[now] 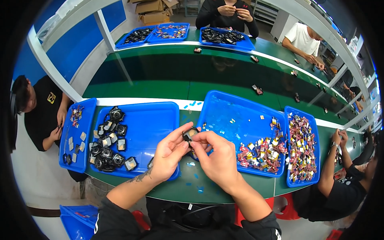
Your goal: Assembling small watch-like frames with colorful internal components at an assembly line table.
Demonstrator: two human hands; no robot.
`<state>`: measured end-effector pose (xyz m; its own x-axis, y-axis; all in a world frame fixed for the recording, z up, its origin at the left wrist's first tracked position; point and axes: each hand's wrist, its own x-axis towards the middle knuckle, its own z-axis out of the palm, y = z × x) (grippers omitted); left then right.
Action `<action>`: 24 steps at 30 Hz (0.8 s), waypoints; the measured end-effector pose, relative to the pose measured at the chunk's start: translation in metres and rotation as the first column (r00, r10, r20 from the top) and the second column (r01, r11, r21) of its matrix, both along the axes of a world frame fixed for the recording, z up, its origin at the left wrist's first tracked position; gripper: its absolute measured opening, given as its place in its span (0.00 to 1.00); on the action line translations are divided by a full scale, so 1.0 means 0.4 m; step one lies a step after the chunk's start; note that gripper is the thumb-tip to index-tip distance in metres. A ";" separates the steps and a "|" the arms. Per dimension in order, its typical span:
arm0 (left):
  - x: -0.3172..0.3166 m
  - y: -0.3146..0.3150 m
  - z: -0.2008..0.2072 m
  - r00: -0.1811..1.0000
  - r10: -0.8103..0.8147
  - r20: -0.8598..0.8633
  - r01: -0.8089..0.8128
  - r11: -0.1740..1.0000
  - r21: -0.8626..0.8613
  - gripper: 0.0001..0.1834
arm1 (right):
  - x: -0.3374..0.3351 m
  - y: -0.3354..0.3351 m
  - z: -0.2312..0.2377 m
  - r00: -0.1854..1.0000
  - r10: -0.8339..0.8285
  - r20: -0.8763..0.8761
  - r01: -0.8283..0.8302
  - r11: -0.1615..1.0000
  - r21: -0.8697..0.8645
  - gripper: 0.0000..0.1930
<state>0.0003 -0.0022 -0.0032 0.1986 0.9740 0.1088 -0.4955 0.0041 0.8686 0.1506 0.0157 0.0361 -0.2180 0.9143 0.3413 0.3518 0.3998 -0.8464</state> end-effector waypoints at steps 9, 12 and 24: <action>0.009 -0.005 0.004 0.999 -0.008 -0.042 0.011 0.998 0.064 0.24 | 0.000 0.003 -0.003 1.000 -0.012 0.025 0.009 0.994 0.110 0.04; 0.011 -0.005 -0.003 0.997 0.007 -0.073 0.001 0.995 0.098 0.25 | 0.003 0.001 0.002 0.999 -0.017 0.041 0.013 0.996 0.090 0.04; 0.009 -0.018 0.009 0.988 0.012 -0.151 0.002 0.996 0.092 0.24 | 0.008 -0.005 0.021 0.972 -0.053 0.230 0.015 0.986 0.167 0.05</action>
<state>0.0040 -0.0093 0.0003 0.2145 0.9624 0.1667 -0.3581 -0.0813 0.9302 0.1538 0.0138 0.0444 -0.2786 0.8590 0.4296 0.5470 0.5096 -0.6642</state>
